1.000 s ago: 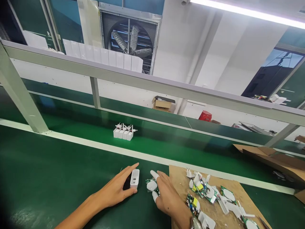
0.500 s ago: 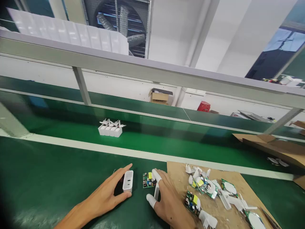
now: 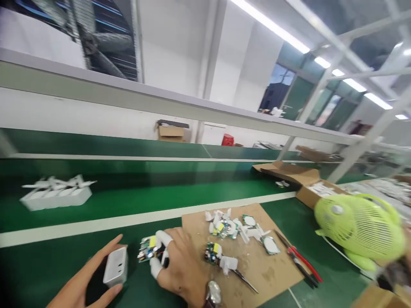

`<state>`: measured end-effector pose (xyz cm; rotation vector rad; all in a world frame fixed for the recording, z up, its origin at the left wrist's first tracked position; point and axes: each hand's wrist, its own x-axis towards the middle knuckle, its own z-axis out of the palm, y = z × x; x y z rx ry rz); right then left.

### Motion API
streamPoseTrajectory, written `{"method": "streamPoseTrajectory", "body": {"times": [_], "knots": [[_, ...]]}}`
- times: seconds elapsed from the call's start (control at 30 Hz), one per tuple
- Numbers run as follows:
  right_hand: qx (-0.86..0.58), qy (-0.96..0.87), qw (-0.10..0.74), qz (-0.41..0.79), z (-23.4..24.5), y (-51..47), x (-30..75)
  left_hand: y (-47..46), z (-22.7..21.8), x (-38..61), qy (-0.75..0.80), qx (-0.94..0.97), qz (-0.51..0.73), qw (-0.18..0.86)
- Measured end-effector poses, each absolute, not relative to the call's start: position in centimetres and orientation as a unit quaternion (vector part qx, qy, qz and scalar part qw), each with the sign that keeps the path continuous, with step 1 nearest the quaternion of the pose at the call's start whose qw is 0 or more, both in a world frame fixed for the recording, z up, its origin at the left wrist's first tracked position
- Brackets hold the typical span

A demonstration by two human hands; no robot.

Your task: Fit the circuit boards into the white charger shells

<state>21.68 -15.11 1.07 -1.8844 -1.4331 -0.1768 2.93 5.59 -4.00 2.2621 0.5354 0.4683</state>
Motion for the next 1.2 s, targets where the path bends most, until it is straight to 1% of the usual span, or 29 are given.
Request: {"method": "streamPoseTrajectory", "body": {"times": [0.1,0.17,0.33,0.43,0.53,0.7,0.77,0.87,0.97,1.07,1.2], "knots": [[-0.705,-0.572,0.413,-0.073,1.2,-15.5,20.9,4.3,-2.2,2.4,0.188,0.886,0.156,0.394],[-0.694,-0.580,0.420,-0.074,1.2,-15.6,20.5,3.6,-1.4,2.3,0.172,0.883,0.151,0.410],[-0.678,-0.606,0.403,-0.103,0.4,-15.7,19.9,2.7,-0.9,2.1,0.152,0.879,0.169,0.419],[-0.688,-0.595,0.393,-0.134,-0.3,-15.5,19.9,2.6,-0.6,2.4,0.188,0.881,0.181,0.395],[-0.687,-0.580,0.406,-0.164,-0.6,-15.3,20.2,2.7,0.1,2.4,0.241,0.880,0.140,0.385],[-0.674,-0.562,0.440,-0.190,0.4,-15.4,20.4,3.2,0.7,1.9,0.240,0.861,0.064,0.445],[-0.662,-0.574,0.447,-0.181,0.9,-15.6,20.1,3.1,0.4,2.0,0.237,0.861,0.080,0.443],[-0.625,-0.619,0.439,-0.180,0.8,-15.7,19.4,2.8,-0.1,2.6,0.180,0.880,0.164,0.408],[-0.607,-0.640,0.412,-0.231,-0.3,-15.5,18.9,2.6,-0.3,3.0,0.111,0.890,0.222,0.382],[-0.612,-0.640,0.390,-0.255,-1.0,-15.4,18.8,2.6,-0.4,3.0,0.088,0.894,0.229,0.374],[-0.621,-0.651,0.356,-0.252,-0.1,-15.3,18.8,2.5,-0.9,2.8,0.088,0.896,0.216,0.378]]}}
